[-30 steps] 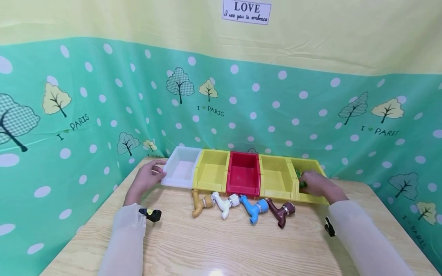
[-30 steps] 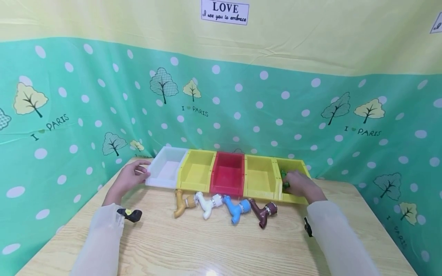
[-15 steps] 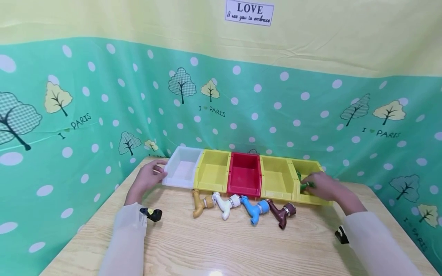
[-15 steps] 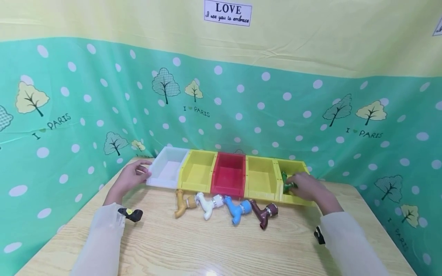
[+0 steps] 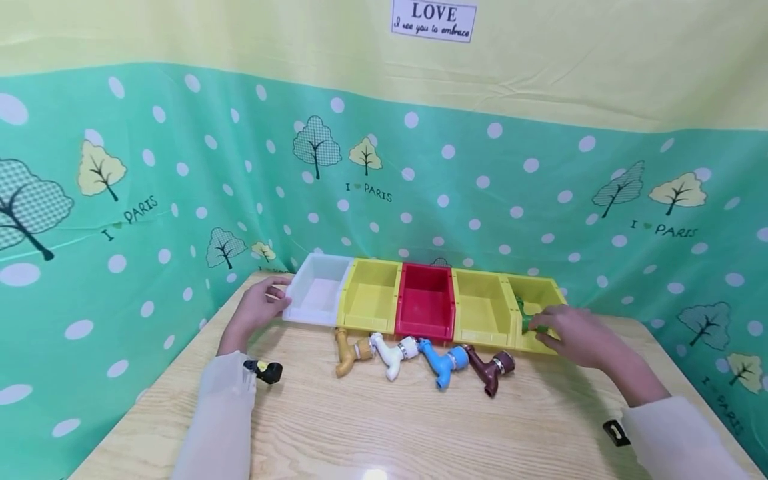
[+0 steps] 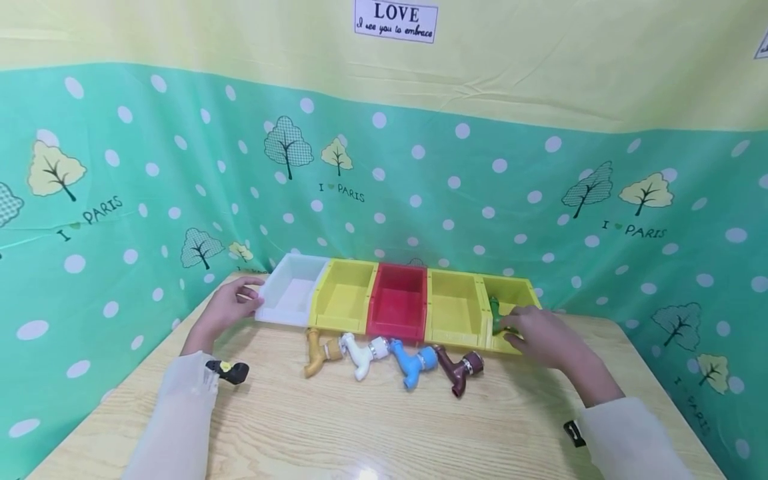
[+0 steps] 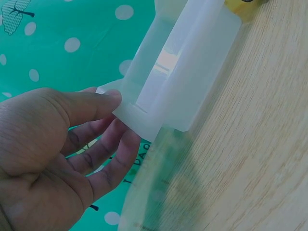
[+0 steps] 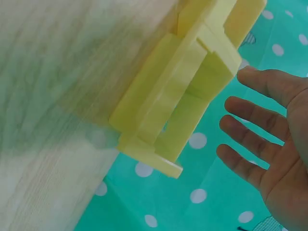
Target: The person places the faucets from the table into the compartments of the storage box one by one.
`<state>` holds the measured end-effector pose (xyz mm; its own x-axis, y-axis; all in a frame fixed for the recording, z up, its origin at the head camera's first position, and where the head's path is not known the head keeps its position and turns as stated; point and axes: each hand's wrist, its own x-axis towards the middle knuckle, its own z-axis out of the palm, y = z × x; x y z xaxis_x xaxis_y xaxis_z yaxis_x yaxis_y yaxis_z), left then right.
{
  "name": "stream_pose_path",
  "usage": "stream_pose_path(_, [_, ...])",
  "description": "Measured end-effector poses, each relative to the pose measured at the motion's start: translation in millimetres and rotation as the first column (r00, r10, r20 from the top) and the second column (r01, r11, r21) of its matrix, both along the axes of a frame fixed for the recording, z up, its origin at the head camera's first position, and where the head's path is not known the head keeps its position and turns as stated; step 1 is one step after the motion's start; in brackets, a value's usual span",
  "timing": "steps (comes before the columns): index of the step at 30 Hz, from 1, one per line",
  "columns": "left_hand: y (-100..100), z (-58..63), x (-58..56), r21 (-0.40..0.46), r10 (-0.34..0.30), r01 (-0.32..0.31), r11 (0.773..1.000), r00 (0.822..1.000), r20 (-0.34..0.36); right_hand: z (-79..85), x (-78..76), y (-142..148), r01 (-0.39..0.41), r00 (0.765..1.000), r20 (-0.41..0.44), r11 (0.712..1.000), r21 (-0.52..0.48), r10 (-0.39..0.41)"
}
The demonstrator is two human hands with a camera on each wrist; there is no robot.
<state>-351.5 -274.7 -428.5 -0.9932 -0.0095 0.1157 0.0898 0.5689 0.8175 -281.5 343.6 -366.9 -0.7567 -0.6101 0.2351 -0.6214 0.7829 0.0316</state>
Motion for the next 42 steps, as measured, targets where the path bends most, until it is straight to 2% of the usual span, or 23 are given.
stream_pose_path(7, [-2, -2.1, 0.3, 0.002, -0.003, 0.003, 1.000, 1.000, -0.004, -11.5, 11.2, -15, -0.059, 0.997, -0.049, 0.998, 0.024, 0.060])
stream_pose_path(15, [-3, -1.6, 1.0, 0.008, -0.001, 0.002, 1.000, 1.000, -0.004, -23.8, 16.3, -34, -0.116, 0.989, -0.091, 0.992, 0.048, 0.120])
stream_pose_path(23, [-2, -0.1, 0.2, 0.008, 0.001, -0.001, 1.000, 1.000, -0.002, -33.1, 21.4, -49, -0.177, 0.981, -0.061, 0.980, 0.090, 0.183])
stream_pose_path(28, [-2, 0.9, 0.6, 0.007, 0.002, -0.002, 1.000, 1.000, 0.004, -36.3, 26.0, -56, -0.198, 0.980, 0.011, 0.972, 0.125, 0.199])
stream_pose_path(35, [-1, -0.5, 0.3, 0.012, 0.002, -0.002, 1.000, 1.000, 0.005, -41.8, 27.6, -62, -0.191, 0.977, 0.126, 0.972, 0.134, 0.174])
stream_pose_path(42, [-1, -0.6, 0.3, 0.007, 0.003, -0.003, 1.000, 1.000, 0.002, -43.7, 27.0, -65, -0.242, 0.967, 0.112, 0.962, 0.125, 0.229])
